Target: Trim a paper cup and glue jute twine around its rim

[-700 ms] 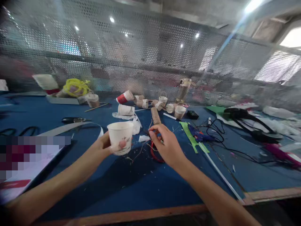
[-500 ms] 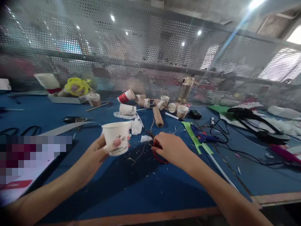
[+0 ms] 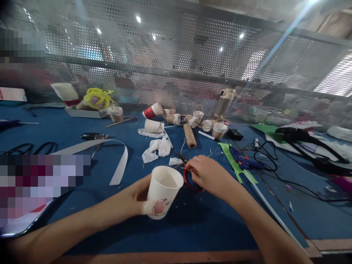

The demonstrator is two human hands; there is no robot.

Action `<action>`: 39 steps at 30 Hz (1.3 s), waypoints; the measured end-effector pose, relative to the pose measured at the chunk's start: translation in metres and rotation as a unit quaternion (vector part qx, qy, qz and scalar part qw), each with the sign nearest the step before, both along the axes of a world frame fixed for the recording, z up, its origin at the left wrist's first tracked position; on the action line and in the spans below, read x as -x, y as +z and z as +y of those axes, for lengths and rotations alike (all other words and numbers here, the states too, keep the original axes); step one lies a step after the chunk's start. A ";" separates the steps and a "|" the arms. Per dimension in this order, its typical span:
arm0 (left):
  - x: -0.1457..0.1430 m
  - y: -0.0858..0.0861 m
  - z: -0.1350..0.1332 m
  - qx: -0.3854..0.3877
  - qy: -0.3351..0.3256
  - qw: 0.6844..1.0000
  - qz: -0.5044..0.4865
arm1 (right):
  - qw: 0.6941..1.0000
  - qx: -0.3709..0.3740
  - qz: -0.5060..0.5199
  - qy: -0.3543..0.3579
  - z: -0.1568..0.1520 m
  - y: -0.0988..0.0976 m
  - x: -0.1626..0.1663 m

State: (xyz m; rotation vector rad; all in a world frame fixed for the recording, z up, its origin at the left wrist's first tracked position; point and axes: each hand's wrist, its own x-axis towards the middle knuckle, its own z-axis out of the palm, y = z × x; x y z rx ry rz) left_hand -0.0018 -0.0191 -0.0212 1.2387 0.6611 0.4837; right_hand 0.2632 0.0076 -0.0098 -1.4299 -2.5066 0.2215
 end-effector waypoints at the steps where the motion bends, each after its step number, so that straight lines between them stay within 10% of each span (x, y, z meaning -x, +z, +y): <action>1: 0.001 0.000 0.001 -0.011 0.031 0.999 0.009 | 1.000 -0.016 0.011 -0.008 0.001 -0.001 -0.001; 8: 0.012 0.005 0.006 -0.149 0.246 0.956 0.049 | 0.989 -0.110 0.098 -0.017 0.006 -0.004 0.010; 20: 0.011 -0.003 0.001 -0.074 0.000 0.997 0.001 | 0.994 -0.012 -0.010 -0.107 -0.002 -0.014 -0.004; 39: 0.012 0.007 0.003 -0.113 0.077 0.986 0.092 | 0.991 0.021 -0.010 -0.134 -0.006 -0.016 0.006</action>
